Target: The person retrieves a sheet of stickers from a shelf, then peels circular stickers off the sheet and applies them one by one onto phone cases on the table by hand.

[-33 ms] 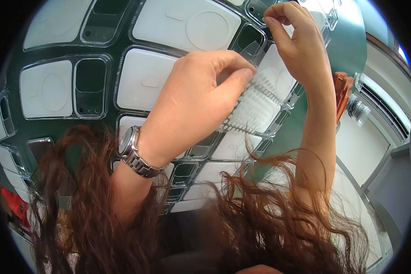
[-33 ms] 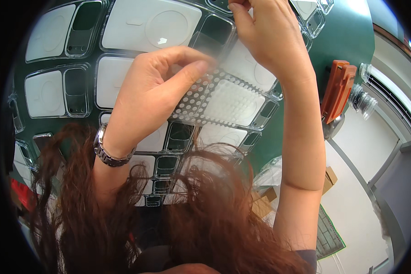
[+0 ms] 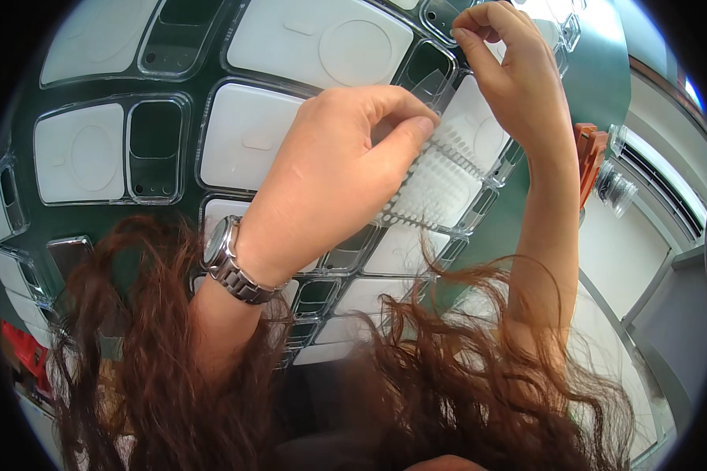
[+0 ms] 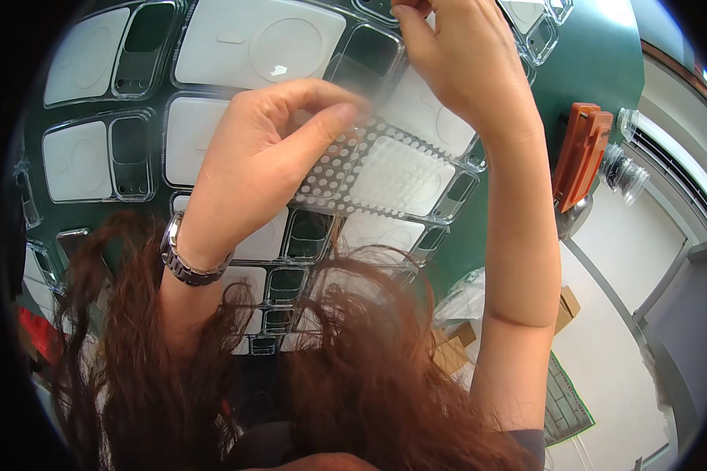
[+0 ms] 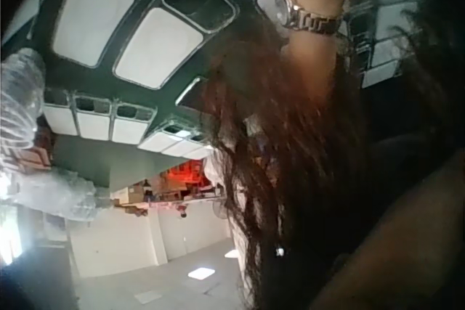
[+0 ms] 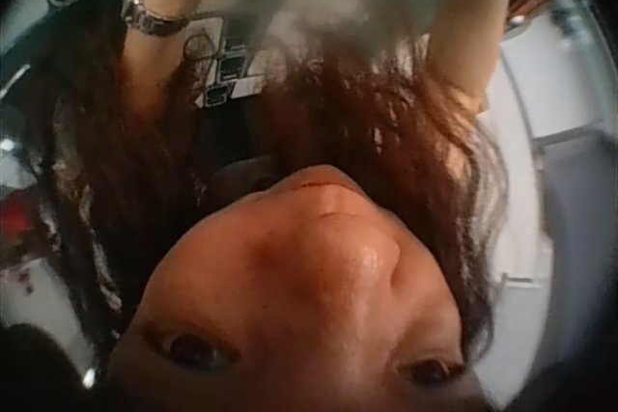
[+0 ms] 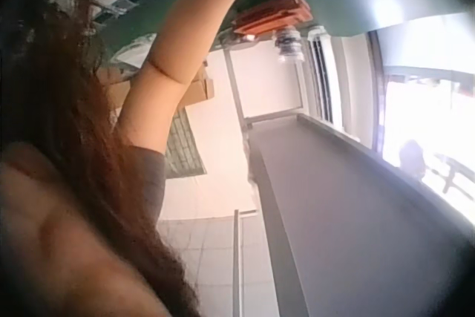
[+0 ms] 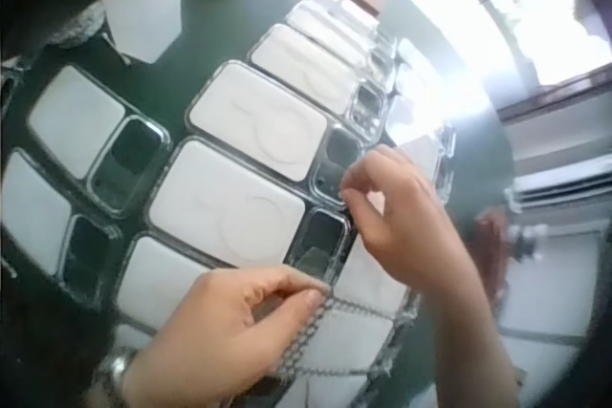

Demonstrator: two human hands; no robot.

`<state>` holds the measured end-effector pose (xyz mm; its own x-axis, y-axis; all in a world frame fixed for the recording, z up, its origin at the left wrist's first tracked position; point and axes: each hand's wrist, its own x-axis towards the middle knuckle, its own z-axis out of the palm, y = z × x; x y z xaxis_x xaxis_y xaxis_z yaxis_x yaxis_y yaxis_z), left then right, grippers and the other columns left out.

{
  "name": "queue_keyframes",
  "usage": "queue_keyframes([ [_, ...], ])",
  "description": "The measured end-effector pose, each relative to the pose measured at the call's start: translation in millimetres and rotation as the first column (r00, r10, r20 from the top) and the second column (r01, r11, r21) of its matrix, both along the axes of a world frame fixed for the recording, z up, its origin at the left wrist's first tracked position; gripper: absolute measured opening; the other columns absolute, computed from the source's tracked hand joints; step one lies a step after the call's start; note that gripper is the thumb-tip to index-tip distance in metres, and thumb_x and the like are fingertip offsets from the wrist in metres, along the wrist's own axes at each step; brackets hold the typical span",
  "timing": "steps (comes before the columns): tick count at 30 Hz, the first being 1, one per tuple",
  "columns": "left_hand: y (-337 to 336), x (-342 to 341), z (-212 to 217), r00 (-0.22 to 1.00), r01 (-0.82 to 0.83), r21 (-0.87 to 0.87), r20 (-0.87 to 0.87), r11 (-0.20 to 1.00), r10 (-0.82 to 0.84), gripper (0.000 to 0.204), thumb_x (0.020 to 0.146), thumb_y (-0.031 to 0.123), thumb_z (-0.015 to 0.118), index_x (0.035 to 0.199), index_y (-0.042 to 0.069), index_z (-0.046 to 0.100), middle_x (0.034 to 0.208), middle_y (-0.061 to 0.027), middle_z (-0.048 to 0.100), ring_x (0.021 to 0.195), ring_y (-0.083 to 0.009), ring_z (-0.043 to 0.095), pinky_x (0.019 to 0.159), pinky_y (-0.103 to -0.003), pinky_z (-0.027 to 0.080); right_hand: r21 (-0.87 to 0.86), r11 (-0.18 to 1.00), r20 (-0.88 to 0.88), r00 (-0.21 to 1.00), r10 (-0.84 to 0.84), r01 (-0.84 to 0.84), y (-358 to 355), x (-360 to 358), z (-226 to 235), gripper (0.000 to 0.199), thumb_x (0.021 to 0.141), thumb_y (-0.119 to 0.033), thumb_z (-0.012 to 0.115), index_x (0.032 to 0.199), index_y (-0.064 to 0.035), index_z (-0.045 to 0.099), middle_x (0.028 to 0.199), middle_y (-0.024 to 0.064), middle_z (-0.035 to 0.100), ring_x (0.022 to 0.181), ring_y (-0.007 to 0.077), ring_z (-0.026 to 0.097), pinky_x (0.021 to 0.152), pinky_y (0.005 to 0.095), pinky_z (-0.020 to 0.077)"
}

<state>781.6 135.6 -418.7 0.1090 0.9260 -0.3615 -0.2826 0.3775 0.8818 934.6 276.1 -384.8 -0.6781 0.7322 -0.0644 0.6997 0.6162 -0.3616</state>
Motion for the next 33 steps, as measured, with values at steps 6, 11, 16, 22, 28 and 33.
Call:
queue_keyframes([
  [6, 5.5, -2.4, 2.5, 0.998, 0.004, -0.07, 0.065, 0.998, 0.001, 0.021, 0.099, 0.014, 0.061, 0.105, -0.003, 0.07, 0.09, -0.0034, 0.071, 0.08, -0.0062, 0.062, 0.072, -0.021, 0.05, -0.074, 0.953, -0.087, 0.95, -0.301, 0.295, -10.8, 12.8, 8.0, 0.019, 0.095, -0.015, 0.066, 0.109, -0.0017, 0.069, 0.094, 0.0022, 0.071, 0.078, 0.0064, 0.059, 0.072, 0.0231, 0.0482],
  [11, 2.1, -1.9, 3.9, 0.988, 0.005, -0.107, 0.151, 0.994, 0.012, 0.022, 0.1, 0.017, 0.061, 0.108, -0.001, 0.071, 0.093, -0.0028, 0.071, 0.081, -0.006, 0.062, 0.072, -0.021, 0.051, -0.09, 0.974, -0.381, 0.896, -0.227, 0.208, -72.7, 25.8, 20.4, 0.011, 0.083, 0.003, 0.068, 0.093, -0.0021, 0.07, 0.085, 0.0035, 0.067, 0.074, 0.0111, 0.057, 0.062, 0.0239, 0.0407],
  [16, -4.7, -0.9, 7.9, 0.968, 0.02, -0.103, 0.251, 0.994, 0.007, 0.026, 0.1, 0.018, 0.061, 0.116, 0.0, 0.07, 0.1, -0.0022, 0.072, 0.086, -0.0067, 0.063, 0.075, -0.022, 0.053, -0.084, 0.975, -0.366, 0.904, -0.221, 0.204, -94.6, 21.9, 19.4, 0.016, 0.08, 0.007, 0.068, 0.093, -0.0012, 0.071, 0.085, 0.0061, 0.068, 0.075, 0.016, 0.059, 0.067, 0.0267, 0.0472],
  [22, -8.8, 8.1, 7.9, 0.923, 0.031, -0.163, 0.383, 0.986, 0.035, 0.028, 0.101, 0.02, 0.06, 0.119, 0.001, 0.07, 0.105, -0.004, 0.072, 0.094, -0.0095, 0.066, 0.083, -0.027, 0.053, -0.045, 0.977, -0.345, 0.914, -0.212, 0.209, -100.0, 30.1, 24.3, 0.014, 0.081, 0.004, 0.071, 0.094, -0.0007, 0.072, 0.088, 0.0044, 0.067, 0.076, 0.0123, 0.056, 0.067, 0.0239, 0.044],
  [28, -17.2, 10.3, 13.2, 0.865, 0.056, -0.157, 0.5, 0.986, 0.031, 0.028, 0.101, 0.019, 0.059, 0.12, 0.001, 0.069, 0.11, -0.005, 0.072, 0.099, -0.0104, 0.065, 0.085, -0.027, 0.052, -0.153, 0.95, -0.362, 0.878, -0.312, 0.274, -109.9, 33.2, 34.4, 0.011, 0.082, 0.004, 0.071, 0.091, -0.0005, 0.07, 0.087, 0.0031, 0.066, 0.076, 0.0112, 0.056, 0.067, 0.0232, 0.0431],
  [33, -31.3, 18.8, 6.3, 0.86, 0.022, -0.154, 0.506, 0.988, 0.06, 0.03, 0.102, 0.02, 0.058, 0.123, 0.001, 0.067, 0.113, -0.0046, 0.071, 0.101, -0.01, 0.064, 0.087, -0.027, 0.051, -0.199, 0.944, -0.432, 0.84, -0.327, 0.265, -116.6, 33.1, 22.0, 0.01, 0.079, 0.005, 0.068, 0.083, -0.0037, 0.067, 0.081, 0.001, 0.066, 0.07, 0.0106, 0.054, 0.058, 0.0238, 0.0376],
])
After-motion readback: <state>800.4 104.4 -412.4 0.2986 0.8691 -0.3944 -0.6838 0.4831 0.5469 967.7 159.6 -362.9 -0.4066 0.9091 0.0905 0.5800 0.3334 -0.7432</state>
